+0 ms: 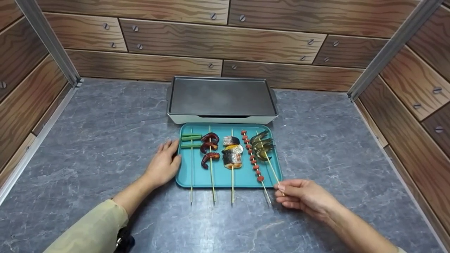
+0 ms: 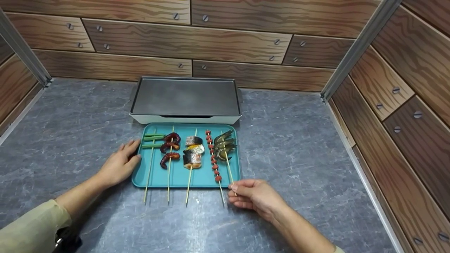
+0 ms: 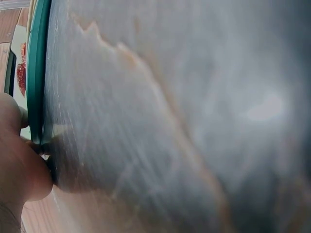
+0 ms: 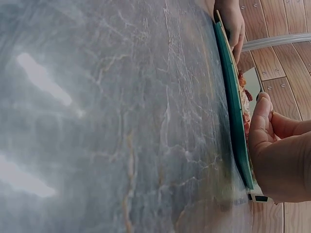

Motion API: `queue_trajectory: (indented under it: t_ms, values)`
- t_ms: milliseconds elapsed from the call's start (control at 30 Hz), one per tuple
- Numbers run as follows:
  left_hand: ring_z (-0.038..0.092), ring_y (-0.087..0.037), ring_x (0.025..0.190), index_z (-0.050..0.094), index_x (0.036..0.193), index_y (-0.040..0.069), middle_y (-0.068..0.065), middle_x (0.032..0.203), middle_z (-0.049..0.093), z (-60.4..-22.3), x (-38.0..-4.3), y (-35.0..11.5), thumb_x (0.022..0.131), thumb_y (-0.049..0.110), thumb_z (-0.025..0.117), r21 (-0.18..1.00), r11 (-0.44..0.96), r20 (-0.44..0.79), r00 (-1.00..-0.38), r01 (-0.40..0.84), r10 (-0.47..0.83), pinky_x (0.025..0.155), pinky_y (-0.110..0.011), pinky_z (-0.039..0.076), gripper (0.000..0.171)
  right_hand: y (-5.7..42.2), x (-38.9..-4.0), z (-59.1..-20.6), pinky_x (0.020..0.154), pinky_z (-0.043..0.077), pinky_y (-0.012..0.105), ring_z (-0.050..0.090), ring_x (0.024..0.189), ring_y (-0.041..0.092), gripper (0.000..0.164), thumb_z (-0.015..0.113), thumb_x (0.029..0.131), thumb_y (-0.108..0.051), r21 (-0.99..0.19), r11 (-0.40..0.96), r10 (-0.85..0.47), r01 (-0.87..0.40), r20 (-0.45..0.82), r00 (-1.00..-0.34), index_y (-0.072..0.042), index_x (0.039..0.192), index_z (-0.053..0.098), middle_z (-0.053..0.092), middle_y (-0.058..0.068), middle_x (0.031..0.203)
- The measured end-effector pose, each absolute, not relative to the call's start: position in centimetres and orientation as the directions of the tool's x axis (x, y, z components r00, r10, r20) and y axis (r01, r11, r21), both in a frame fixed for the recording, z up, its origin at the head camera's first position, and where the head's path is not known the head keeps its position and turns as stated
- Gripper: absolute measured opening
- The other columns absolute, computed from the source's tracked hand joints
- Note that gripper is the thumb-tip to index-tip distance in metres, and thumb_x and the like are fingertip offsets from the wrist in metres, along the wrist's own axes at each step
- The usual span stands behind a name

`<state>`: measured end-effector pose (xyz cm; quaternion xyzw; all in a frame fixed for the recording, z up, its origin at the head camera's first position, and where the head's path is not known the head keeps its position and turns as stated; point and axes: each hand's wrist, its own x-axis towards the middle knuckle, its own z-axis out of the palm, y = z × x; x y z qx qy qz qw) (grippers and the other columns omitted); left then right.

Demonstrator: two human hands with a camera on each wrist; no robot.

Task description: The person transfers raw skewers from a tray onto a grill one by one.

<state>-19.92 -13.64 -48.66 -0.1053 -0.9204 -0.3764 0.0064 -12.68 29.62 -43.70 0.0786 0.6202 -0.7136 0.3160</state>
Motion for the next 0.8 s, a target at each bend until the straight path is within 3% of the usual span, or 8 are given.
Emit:
queue_trajectory:
  t_ms: [533, 800]
  values:
    - [0.027, -0.049, 0.155, 0.039, 0.158, -0.01, -0.033, 0.162, 0.038, -48.5, -19.8, -13.5, 0.106, 0.012, 0.051, 0.693, 0.697, 0.079, -0.98, 0.187, 0.185, 0.13, -0.057, 0.015, 0.058, 30.2, -11.4, -41.3, 0.083, 0.064, 0.028, 0.078, 0.089, 0.017, 0.021, 0.068, 0.102, -0.005, -0.877, -0.03, -0.388, 0.479, -0.431, -0.814, 0.003, 0.12, 0.075, 0.079, 0.014, 0.101]
    - [0.025, -0.05, 0.155, 0.039, 0.159, -0.009, -0.034, 0.163, 0.034, -48.6, -19.8, -13.7, 0.107, 0.013, 0.052, 0.693, 0.698, 0.071, -0.981, 0.179, 0.181, 0.13, -0.059, 0.015, 0.059, 29.3, -13.6, -39.4, 0.086, 0.064, 0.028, 0.078, 0.091, 0.019, 0.019, 0.067, 0.103, -0.004, -0.905, -0.046, -0.38, 0.423, -0.376, -0.845, 0.001, 0.119, 0.075, 0.078, 0.013, 0.101]
